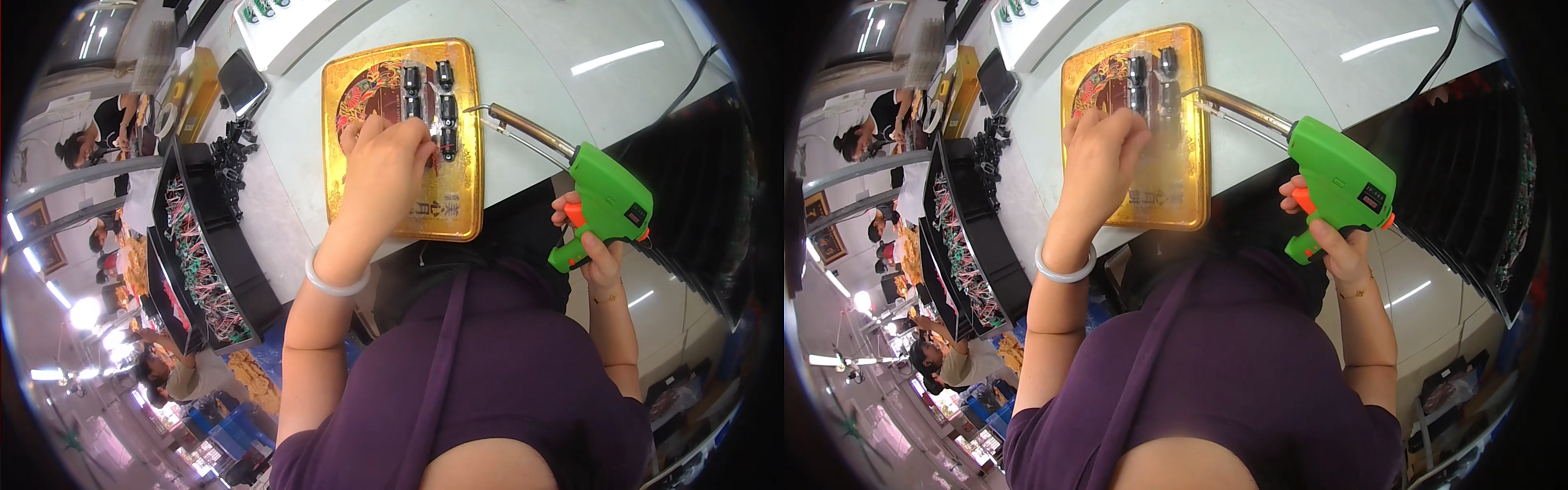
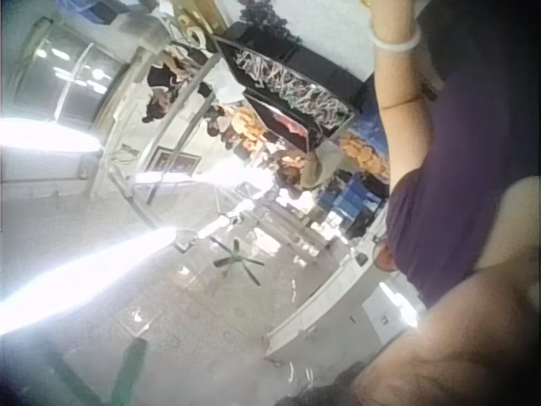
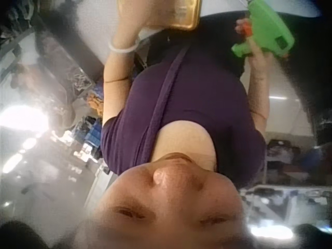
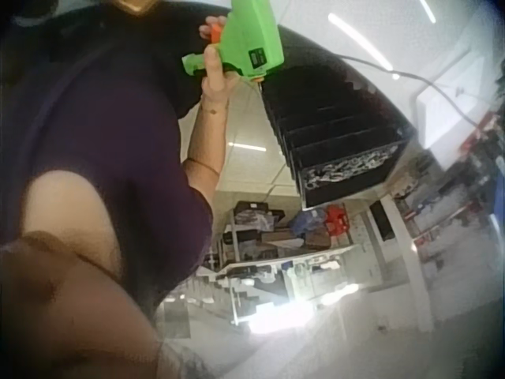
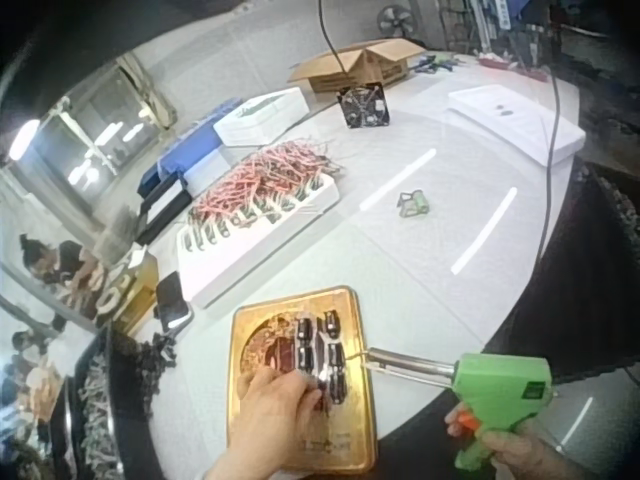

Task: The person solders wires and small electronic components onto a circuit board using a manual soldering gun.

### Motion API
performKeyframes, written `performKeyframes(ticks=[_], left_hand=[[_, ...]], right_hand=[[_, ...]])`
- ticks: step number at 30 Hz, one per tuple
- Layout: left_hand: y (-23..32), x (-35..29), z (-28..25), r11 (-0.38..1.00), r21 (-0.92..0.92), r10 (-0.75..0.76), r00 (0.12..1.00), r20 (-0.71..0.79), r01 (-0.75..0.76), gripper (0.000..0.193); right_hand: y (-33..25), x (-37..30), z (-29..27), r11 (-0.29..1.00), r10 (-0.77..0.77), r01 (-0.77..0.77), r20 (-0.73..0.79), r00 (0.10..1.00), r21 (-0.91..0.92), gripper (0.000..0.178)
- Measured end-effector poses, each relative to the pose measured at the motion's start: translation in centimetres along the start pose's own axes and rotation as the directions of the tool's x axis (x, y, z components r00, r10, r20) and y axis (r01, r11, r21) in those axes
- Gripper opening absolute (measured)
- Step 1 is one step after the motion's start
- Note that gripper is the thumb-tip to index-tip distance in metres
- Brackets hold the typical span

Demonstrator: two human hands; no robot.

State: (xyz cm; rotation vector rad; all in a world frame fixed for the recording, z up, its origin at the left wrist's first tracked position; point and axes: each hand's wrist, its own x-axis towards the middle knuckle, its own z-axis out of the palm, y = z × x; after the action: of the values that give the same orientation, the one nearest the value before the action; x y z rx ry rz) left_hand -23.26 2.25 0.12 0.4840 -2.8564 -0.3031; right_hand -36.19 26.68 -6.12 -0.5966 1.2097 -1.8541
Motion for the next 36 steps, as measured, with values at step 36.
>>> performKeyframes(ticks=[36], left_hand=[[0.9,-1.5,4.8,0.911,-0.349,-0.331,0.895,-0.299,0.221,0.012]], right_hand=[[0.0,0.4,1.1,0.998,0.056,-0.056,0.01,0.998,0.016,0.034]])
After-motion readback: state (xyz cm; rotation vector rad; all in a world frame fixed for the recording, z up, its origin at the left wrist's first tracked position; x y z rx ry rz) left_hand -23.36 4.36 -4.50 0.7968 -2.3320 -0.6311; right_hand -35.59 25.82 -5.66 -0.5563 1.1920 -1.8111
